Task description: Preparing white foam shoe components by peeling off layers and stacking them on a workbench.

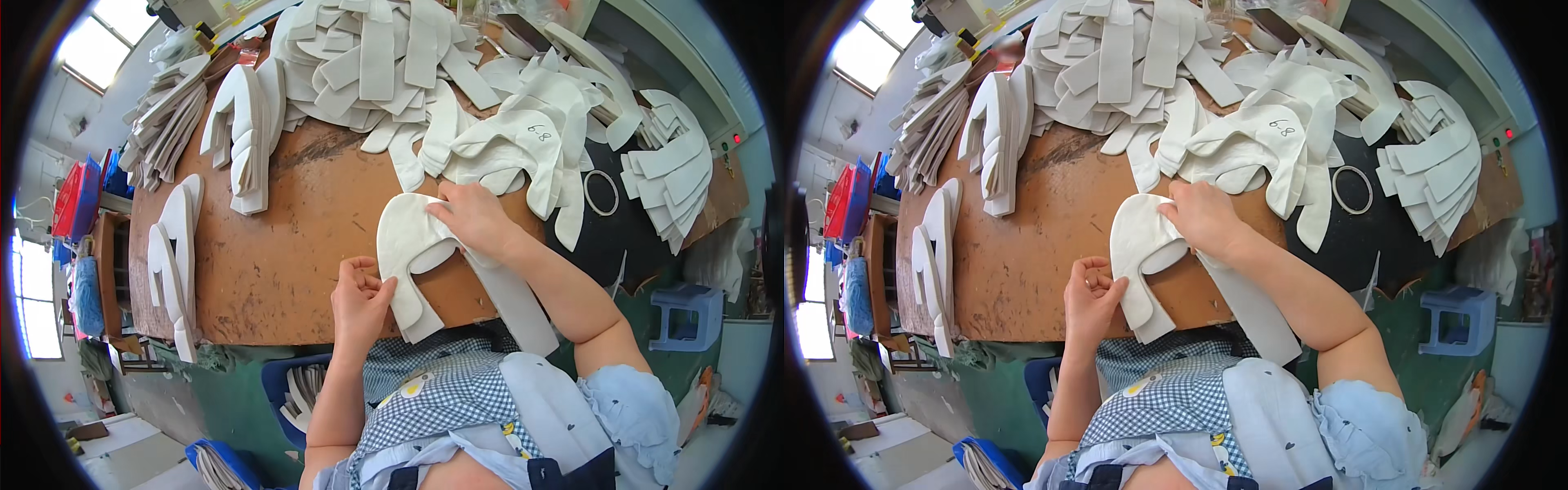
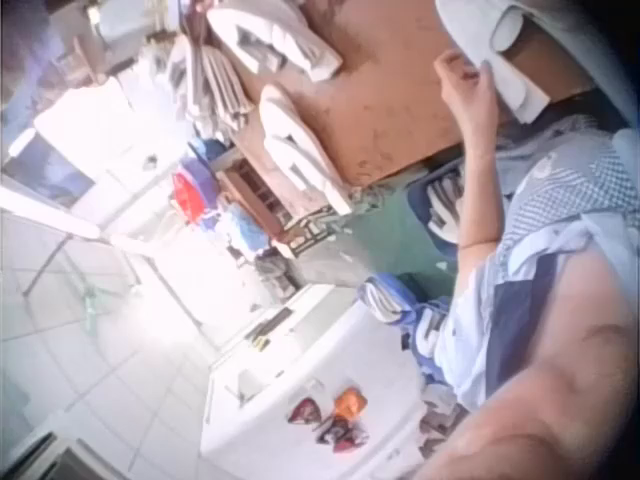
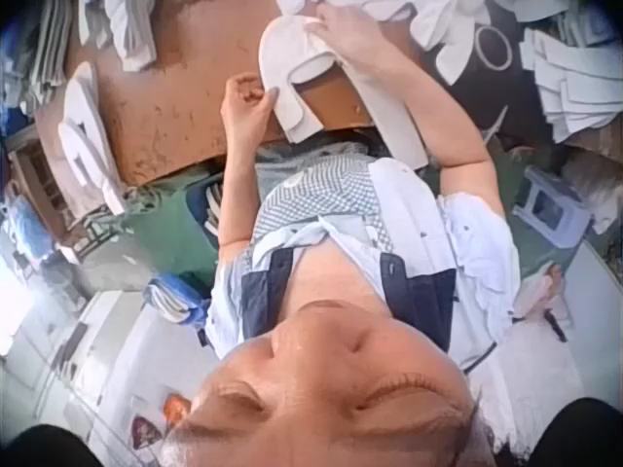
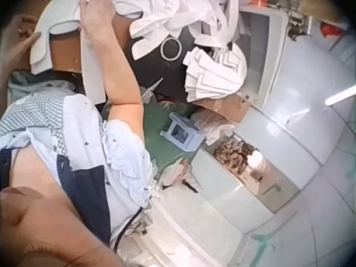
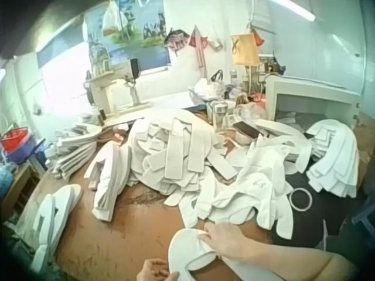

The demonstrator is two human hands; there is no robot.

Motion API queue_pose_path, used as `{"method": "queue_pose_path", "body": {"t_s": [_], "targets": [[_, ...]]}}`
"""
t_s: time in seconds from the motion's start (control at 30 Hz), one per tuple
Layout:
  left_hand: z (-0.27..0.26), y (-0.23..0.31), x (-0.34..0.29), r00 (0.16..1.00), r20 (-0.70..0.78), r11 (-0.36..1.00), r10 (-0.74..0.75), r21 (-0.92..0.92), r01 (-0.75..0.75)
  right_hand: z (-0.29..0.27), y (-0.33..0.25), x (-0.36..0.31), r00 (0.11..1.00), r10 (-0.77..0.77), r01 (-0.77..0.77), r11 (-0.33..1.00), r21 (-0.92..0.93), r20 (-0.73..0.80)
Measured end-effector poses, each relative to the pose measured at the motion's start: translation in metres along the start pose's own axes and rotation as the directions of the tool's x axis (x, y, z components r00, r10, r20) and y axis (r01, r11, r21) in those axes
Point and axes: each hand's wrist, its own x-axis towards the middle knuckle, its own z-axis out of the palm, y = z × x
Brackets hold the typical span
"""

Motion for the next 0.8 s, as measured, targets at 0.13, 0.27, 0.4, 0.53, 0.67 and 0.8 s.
{"method": "queue_pose_path", "body": {"t_s": [0.13,0.27,0.4,0.53,0.67,0.8], "targets": [[-0.004,0.018,-0.002,0.999,-0.035,0.998,0.001,0.057,0.001,-0.001,-0.007,0.003,0.999,0.031,-0.032,0.999,0.031,0.041],[0.001,0.03,0.008,0.966,0.018,0.748,0.259,0.629,-0.213,-0.001,-0.006,0.002,0.999,0.006,-0.005,1.0,-0.019,0.032],[0.041,0.025,0.027,0.817,0.235,0.676,0.527,0.468,-0.57,-0.001,0.007,0.001,0.999,-0.045,0.045,0.999,0.027,0.02],[0.053,0.009,0.036,0.695,0.405,0.543,0.594,0.436,-0.718,-0.024,0.016,-0.032,0.992,-0.119,0.123,0.979,0.16,-0.033],[0.054,0.01,0.034,0.693,0.424,0.501,0.583,0.484,-0.717,-0.042,0.019,-0.058,0.975,0.178,-0.212,0.922,0.323,0.132],[0.055,0.011,0.034,0.685,0.432,0.457,0.586,0.522,-0.72,-0.041,0.022,-0.065,0.96,0.235,-0.281,0.815,0.507,0.153]]}}
